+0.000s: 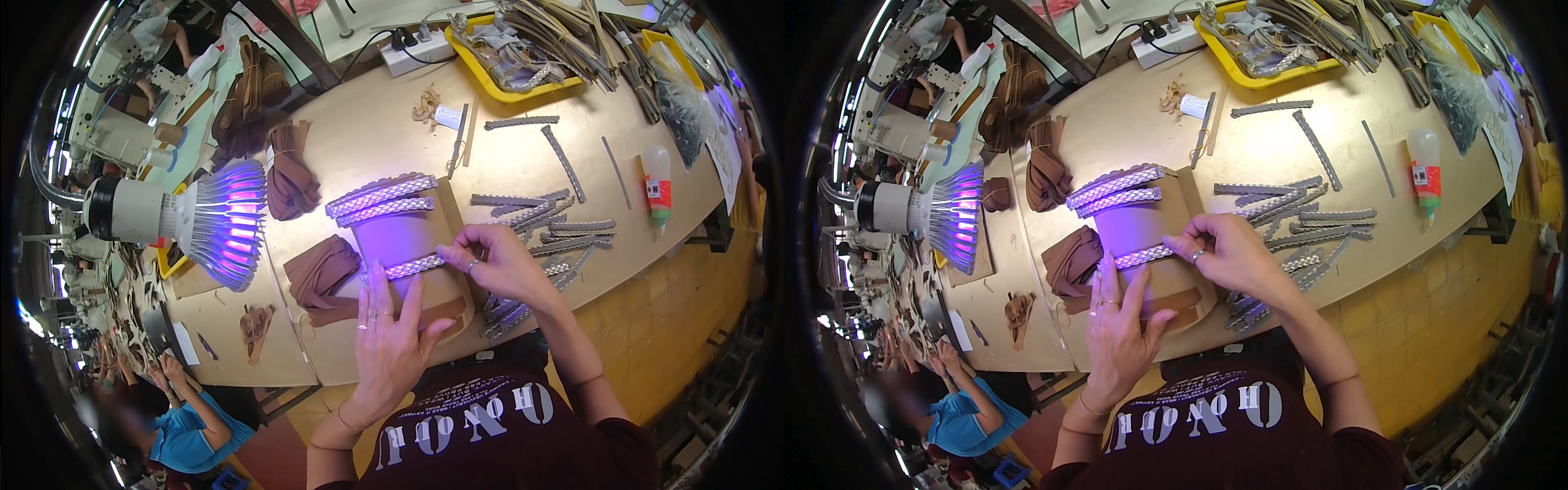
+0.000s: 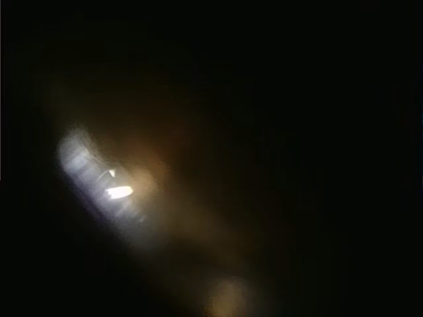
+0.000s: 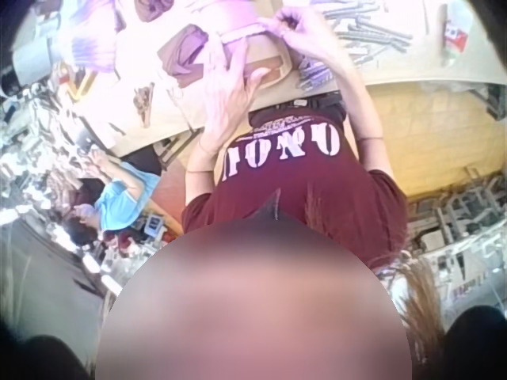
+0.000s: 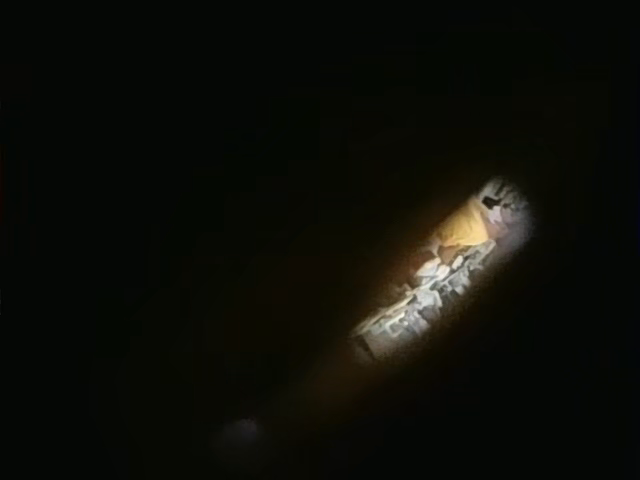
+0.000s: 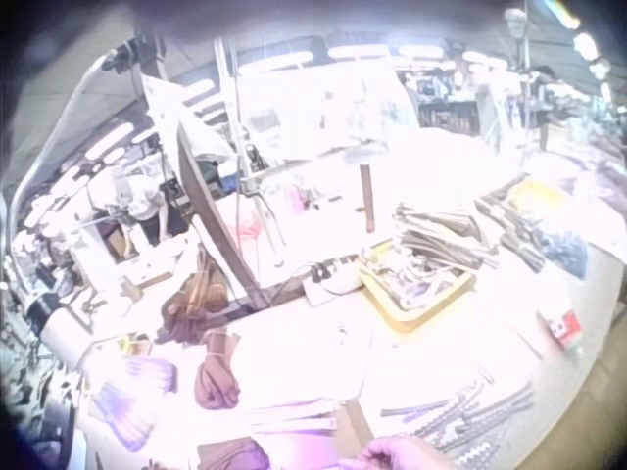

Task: The person repeatedly picks up braided silver strips and wraps them around a cylindrical cardboard form under a UV lamp. They align each strip and press it into place, building a stacked band pattern on the form. The workspace contains additional strips, brown fabric pieces, and tools on the table.

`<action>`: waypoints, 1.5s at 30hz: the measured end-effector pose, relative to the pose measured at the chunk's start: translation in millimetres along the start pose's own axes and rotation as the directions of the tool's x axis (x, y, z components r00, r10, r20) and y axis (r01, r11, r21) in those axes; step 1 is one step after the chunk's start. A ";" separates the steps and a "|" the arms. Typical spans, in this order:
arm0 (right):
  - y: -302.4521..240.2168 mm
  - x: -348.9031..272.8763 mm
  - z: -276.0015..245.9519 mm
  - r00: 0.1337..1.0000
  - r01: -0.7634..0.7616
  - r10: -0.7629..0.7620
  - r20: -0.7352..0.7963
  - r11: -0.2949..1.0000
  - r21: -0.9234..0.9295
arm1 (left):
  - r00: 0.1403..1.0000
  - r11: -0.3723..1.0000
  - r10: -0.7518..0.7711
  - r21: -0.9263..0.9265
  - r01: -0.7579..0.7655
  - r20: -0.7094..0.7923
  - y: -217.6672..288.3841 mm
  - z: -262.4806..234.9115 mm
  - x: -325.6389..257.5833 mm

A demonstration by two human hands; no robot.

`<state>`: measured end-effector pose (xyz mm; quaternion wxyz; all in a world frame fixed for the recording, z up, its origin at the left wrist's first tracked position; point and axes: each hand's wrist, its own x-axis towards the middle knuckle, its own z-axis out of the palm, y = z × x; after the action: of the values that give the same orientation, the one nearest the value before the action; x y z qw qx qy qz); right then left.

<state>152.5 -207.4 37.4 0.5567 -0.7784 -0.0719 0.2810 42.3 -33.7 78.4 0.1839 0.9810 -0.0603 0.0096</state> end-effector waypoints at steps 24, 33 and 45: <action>9.5 46.3 13.4 0.986 0.124 -0.077 -0.151 0.934 0.334 | 0.973 0.889 -0.017 -0.449 -0.091 -0.231 -35.8 10.8 22.4; 3.3 -36.6 13.3 0.970 0.245 -0.243 0.032 0.964 -0.101 | 0.905 0.647 -0.397 -0.747 0.156 -0.154 -49.0 29.9 -35.2; -35.8 -20.3 1.5 0.900 0.435 -0.405 0.160 0.842 -0.318 | 0.919 0.648 -0.363 -0.750 0.129 -0.156 -51.9 41.4 -32.1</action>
<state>142.1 -201.6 76.8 0.4554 -0.8162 -0.3130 0.1686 16.6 3.0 19.9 0.5636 0.8128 0.1041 0.1041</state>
